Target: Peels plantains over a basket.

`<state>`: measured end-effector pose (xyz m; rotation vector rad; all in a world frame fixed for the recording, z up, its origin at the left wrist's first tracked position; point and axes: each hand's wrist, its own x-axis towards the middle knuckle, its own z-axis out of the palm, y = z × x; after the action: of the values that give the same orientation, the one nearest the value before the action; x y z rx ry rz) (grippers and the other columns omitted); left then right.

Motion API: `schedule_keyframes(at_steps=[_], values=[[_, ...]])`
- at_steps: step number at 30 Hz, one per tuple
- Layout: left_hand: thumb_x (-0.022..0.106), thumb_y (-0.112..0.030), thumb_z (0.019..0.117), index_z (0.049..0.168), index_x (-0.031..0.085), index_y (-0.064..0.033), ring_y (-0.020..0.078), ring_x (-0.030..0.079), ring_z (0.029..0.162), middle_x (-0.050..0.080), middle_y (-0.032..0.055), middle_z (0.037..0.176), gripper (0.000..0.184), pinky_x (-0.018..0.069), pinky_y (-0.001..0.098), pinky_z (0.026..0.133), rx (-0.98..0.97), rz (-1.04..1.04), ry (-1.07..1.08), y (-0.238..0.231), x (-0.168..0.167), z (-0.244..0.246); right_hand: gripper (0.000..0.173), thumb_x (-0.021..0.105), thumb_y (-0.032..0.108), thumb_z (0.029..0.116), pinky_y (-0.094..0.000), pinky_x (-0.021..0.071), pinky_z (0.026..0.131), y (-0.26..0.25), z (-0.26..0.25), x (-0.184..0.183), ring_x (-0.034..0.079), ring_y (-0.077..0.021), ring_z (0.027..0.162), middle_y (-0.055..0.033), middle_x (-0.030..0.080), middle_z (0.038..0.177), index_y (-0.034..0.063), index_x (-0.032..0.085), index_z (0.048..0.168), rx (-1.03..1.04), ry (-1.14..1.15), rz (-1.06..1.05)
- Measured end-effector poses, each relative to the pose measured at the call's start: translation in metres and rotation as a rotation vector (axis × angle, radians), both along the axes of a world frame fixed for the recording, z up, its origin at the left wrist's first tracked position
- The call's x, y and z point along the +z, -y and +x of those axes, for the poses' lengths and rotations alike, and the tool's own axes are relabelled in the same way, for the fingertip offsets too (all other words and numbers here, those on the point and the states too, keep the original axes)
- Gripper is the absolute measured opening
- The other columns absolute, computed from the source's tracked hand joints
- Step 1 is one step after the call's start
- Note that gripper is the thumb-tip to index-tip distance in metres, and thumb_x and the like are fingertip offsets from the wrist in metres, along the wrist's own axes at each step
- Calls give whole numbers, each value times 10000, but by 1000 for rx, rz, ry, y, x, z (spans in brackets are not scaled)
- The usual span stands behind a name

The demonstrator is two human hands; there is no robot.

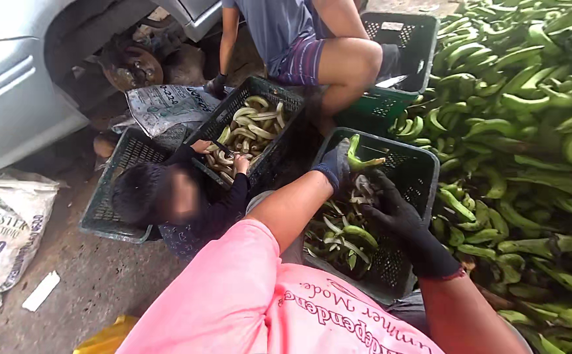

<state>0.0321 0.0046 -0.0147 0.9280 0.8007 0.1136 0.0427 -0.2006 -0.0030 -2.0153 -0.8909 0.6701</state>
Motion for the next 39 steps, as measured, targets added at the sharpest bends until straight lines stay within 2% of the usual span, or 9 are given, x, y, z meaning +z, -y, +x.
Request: schedule_keyframes(at_steps=[8, 15, 19, 22, 26, 29, 32, 35, 39], values=[[306, -336, 1125, 1304, 603, -13, 281, 647, 1106, 666, 193, 1210, 474, 535, 492, 961, -421, 558, -66, 20, 15, -19, 842, 615, 717, 850, -579, 556, 777, 0, 2, -5, 682, -256, 891, -93, 691, 1040, 340, 364, 1560, 22, 49, -40], [235, -377, 1135, 1352, 549, 52, 349, 599, 1191, 603, 263, 1307, 574, 489, 545, 999, -308, 343, -115, 32, 27, -30, 840, 728, 467, 865, -351, 597, 825, -10, -13, -9, 674, -119, 987, -76, 655, 1243, 190, 363, 1569, -40, -129, 200], [713, -50, 917, 1305, 597, 53, 353, 614, 1229, 643, 243, 1276, 418, 498, 516, 1058, -774, 1066, -145, 28, 28, -31, 674, 685, 330, 955, -246, 592, 753, -14, -10, -9, 660, -52, 903, -25, 635, 1171, 94, 366, 1500, -120, -298, 318], [716, -69, 926, 1342, 595, 64, 332, 569, 1292, 630, 232, 1326, 453, 422, 454, 1133, -900, 1252, -27, 21, 35, -30, 562, 624, 314, 989, -227, 580, 697, -8, 2, 4, 638, -12, 788, 58, 643, 1037, 124, 398, 1468, -167, -366, 382], [404, -95, 1098, 1398, 517, 73, 358, 611, 1211, 617, 282, 1302, 363, 477, 484, 1057, -588, 748, 77, 11, 22, -23, 264, 550, 307, 1053, -260, 585, 606, 26, 48, 8, 637, -58, 655, 83, 650, 823, 174, 508, 1277, -190, -387, 690], [420, -207, 1104, 1446, 497, -4, 362, 627, 1175, 624, 258, 1297, 405, 501, 537, 1009, -475, 615, -44, 0, 20, -24, 281, 586, 338, 1036, -242, 571, 593, 45, 47, 33, 621, -56, 646, 72, 631, 824, 195, 500, 1262, -280, -347, 789], [428, -431, 1090, 1396, 544, -45, 312, 661, 1074, 655, 214, 1225, 507, 551, 522, 930, -432, 561, -54, -9, -5, -15, 483, 696, 340, 944, -274, 579, 613, 44, 27, 37, 637, -83, 704, 33, 656, 893, 258, 496, 1375, -251, -310, 433], [434, -559, 1052, 1371, 587, -112, 241, 665, 1039, 664, 141, 1218, 570, 566, 474, 893, -426, 442, 0, -9, -7, -11, 926, 760, 487, 880, -537, 594, 813, 34, 29, 1, 703, -275, 934, -148, 687, 1182, 335, 231, 1625, -93, -263, -122], [336, -609, 1056, 1353, 597, -131, 219, 657, 960, 669, 120, 1147, 621, 561, 444, 823, -358, 338, -14, 0, 3, -12, 625, 742, 435, 898, -504, 574, 743, 29, 24, 5, 670, -232, 835, -124, 680, 1031, 178, 513, 1419, -107, -159, -50]])
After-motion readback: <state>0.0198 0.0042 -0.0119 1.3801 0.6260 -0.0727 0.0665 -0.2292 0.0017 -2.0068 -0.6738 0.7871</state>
